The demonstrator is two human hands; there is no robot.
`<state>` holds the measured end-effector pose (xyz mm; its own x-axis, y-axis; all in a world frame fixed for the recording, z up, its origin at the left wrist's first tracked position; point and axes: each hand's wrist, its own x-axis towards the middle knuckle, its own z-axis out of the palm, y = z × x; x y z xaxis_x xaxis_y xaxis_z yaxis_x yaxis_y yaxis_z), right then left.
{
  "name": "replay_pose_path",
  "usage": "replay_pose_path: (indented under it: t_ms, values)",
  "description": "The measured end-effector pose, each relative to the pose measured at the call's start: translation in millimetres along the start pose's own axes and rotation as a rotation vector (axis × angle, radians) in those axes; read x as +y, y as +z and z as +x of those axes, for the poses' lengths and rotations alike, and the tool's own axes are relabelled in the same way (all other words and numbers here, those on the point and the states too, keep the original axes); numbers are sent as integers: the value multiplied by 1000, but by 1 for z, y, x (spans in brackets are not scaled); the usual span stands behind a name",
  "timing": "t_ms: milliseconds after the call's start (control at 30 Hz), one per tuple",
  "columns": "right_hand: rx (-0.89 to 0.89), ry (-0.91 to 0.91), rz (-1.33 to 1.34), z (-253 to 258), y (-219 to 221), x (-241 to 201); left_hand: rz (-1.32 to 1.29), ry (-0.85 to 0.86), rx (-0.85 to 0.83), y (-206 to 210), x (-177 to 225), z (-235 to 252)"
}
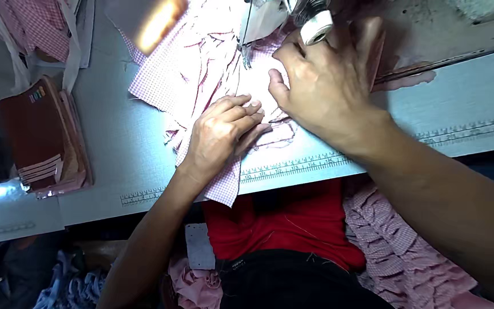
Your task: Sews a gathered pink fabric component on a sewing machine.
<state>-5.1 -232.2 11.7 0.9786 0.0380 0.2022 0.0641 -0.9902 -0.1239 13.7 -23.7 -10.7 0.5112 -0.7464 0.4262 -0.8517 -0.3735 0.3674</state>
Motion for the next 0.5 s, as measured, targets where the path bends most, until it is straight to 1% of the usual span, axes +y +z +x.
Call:
replay_pose_path:
  t_ms: [233,300,333,400,433,500]
  values:
    - [135,54,-69,24,9,2,-45,21,-41,-4,-27,13]
    - [159,29,-31,18,8,-2,-43,22,-47,-5,-29,13]
    - [168,-13,12,12,8,-5,-36,21,-44,-5,-28,14]
    - [119,-116,105,-2,9,-7,-13,-5,-24,-4,-25,15]
    - [93,-132,124,-7,11,-6,6,-32,-9,-3,-23,16]
    - [66,-110,119,-11,11,-2,57,-85,40,1,-17,20]
